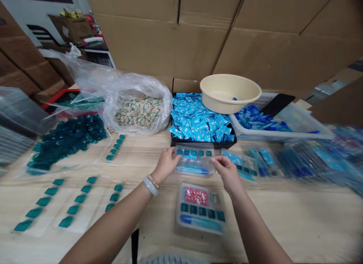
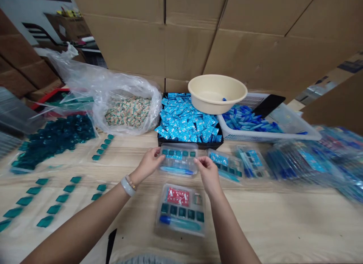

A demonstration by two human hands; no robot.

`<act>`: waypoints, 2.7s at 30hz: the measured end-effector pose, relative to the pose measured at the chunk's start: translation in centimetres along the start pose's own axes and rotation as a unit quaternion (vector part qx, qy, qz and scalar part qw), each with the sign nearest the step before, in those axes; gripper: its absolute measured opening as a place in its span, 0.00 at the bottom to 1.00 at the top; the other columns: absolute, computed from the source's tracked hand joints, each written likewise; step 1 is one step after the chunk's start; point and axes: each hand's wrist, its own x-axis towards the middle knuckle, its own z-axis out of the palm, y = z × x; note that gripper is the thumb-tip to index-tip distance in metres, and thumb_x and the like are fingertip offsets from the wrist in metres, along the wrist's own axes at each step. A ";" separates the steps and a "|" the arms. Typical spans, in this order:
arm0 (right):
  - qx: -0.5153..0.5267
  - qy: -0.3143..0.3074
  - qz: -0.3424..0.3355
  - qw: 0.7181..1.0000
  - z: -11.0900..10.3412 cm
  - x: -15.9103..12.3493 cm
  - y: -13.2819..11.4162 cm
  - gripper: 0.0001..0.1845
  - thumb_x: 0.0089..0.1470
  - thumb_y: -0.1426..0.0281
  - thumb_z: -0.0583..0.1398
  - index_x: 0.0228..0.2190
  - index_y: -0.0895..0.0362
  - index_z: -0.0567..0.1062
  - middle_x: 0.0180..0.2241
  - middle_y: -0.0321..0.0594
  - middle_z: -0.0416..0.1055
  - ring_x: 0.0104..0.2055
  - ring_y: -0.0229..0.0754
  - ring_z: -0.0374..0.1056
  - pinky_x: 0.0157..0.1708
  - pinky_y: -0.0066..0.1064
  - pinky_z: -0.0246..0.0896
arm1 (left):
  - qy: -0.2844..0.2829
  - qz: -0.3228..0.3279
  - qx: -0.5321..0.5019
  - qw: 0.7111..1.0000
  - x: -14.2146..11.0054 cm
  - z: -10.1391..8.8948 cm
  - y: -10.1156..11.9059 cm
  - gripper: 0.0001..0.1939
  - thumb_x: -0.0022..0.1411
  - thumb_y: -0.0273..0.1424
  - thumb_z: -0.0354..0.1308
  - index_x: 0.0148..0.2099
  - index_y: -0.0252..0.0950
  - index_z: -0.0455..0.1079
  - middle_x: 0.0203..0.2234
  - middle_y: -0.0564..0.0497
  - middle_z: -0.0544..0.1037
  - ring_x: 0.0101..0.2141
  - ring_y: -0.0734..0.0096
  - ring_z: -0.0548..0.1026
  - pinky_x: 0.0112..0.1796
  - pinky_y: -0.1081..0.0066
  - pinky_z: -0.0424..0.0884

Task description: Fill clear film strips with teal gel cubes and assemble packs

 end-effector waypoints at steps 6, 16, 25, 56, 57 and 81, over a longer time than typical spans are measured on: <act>0.149 -0.025 0.042 0.988 0.1 -0.1 -2.1 0.14 0.35 0.62 0.63 0.24 0.55 0.66 0.24 0.35 0.70 0.21 0.34 0.59 0.22 0.26 0.53 | 0.016 -0.016 -0.123 0.992 0.0 -0.5 0.1 0.17 0.51 0.30 0.55 0.44 0.32 0.65 0.38 0.45 0.69 0.41 0.67 0.67 0.42 0.66 0.64; 0.007 0.019 -0.047 0.999 -0.5 -0.4 -4.6 0.16 0.38 0.59 0.61 0.29 0.56 0.68 0.27 0.37 0.68 0.25 0.35 0.60 0.25 0.28 0.56 | -0.166 -0.142 -0.496 0.840 0.4 -3.8 3.1 0.10 0.52 0.27 0.54 0.39 0.32 0.65 0.30 0.49 0.72 0.28 0.74 0.73 0.29 0.74 0.69; -0.019 -0.183 -0.047 0.982 -0.5 1.9 -11.2 0.24 0.35 0.65 0.63 0.39 0.56 0.71 0.17 0.30 0.65 0.18 0.32 0.57 0.17 0.25 0.50 | -0.250 0.043 -0.284 0.925 5.4 -7.1 10.2 0.30 0.38 0.21 0.62 0.48 0.31 0.62 0.28 0.47 0.74 0.29 0.67 0.73 0.30 0.70 0.68; -0.053 0.052 0.058 0.996 1.0 2.2 1.6 0.21 0.31 0.57 0.63 0.26 0.59 0.68 0.23 0.36 0.66 0.25 0.38 0.62 0.25 0.30 0.56 | -0.012 -0.018 -0.160 0.987 0.8 -0.1 1.2 0.23 0.47 0.30 0.58 0.46 0.32 0.60 0.28 0.51 0.66 0.31 0.71 0.66 0.35 0.68 0.65; -0.062 0.037 0.062 0.995 1.0 2.4 1.8 0.21 0.32 0.56 0.62 0.27 0.59 0.68 0.23 0.38 0.67 0.26 0.40 0.63 0.25 0.30 0.57 | -0.022 -0.043 -0.190 0.981 0.9 -0.2 1.9 0.23 0.46 0.29 0.59 0.46 0.32 0.60 0.27 0.52 0.65 0.29 0.72 0.66 0.35 0.69 0.65; 0.160 -0.157 0.097 0.970 -0.8 3.3 -2.6 0.25 0.36 0.69 0.63 0.41 0.50 0.70 0.37 0.35 0.72 0.34 0.38 0.67 0.30 0.26 0.60 | -0.239 -0.263 -0.642 0.679 2.9 -1.0 1.2 0.16 0.44 0.22 0.61 0.38 0.34 0.66 0.28 0.52 0.75 0.29 0.70 0.74 0.35 0.64 0.71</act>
